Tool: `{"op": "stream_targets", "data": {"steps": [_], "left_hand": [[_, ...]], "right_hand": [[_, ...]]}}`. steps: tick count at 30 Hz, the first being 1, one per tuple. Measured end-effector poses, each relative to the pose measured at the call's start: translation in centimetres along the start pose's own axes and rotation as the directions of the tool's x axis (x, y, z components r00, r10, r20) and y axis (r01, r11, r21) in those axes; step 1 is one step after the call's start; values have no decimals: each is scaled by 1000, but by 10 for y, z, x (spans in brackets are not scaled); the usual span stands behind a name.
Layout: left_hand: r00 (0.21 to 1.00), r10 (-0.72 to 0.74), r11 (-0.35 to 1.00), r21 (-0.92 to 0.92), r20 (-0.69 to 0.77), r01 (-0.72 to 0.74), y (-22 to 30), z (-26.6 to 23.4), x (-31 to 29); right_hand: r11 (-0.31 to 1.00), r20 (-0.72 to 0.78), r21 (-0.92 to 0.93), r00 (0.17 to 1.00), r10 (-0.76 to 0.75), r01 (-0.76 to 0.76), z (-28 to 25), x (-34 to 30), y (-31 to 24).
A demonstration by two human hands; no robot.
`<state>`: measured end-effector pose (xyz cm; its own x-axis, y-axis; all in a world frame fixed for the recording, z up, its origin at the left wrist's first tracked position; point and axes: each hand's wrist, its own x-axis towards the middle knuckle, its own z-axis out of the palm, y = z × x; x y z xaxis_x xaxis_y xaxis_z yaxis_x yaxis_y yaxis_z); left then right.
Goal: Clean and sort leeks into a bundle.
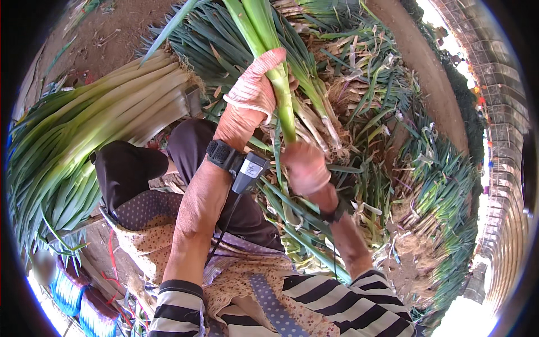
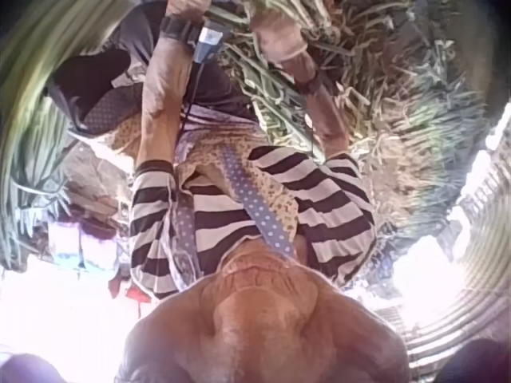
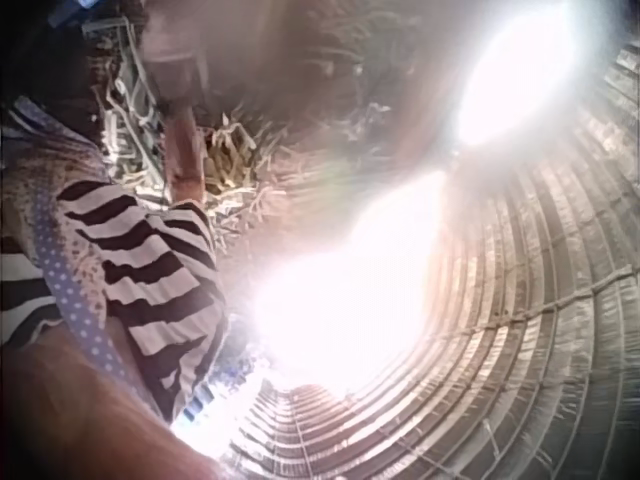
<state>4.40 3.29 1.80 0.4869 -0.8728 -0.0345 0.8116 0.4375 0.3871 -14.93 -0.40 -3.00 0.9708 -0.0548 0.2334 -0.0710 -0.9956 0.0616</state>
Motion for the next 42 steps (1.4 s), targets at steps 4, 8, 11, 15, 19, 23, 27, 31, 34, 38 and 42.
{"op": "stream_targets", "data": {"steps": [4,8,11,15,19,23,27,31,34,38,42], "left_hand": [[995,-3,999,46,96,-1,2,2,0],[991,-50,998,42,124,45,3,-7,-4],[987,-118,993,0,112,119,-3,-4,-2],[994,-70,996,-49,79,74,-10,-2,-7],[997,-75,996,50,36,73,-15,-13,-1],[997,-42,993,109,64,34,0,0,-2],[997,-3,991,132,76,-7,6,-7,-2],[997,26,990,139,75,-36,3,-6,-5],[996,52,984,165,73,-64,-5,-2,-5],[999,40,986,163,-3,-39,-4,-2,-10],[995,53,980,194,-82,-36,-8,3,-10]], "right_hand": [[797,-141,581,944,300,-166,-4,-45,-1],[787,-421,607,795,436,-110,-44,22,20],[859,-500,509,792,351,-59,-41,62,29],[976,-410,203,898,159,-80,-44,74,17],[991,-185,13,974,130,-130,-11,23,7],[788,-10,524,923,385,-323,3,-24,7],[859,-412,424,784,464,-286,-25,0,15],[911,-496,321,773,395,-259,-42,51,9],[960,-434,205,862,262,-189,-43,65,8],[970,-316,84,917,243,-228,-43,72,4],[984,-271,-98,955,120,-151,-29,67,5]]}}
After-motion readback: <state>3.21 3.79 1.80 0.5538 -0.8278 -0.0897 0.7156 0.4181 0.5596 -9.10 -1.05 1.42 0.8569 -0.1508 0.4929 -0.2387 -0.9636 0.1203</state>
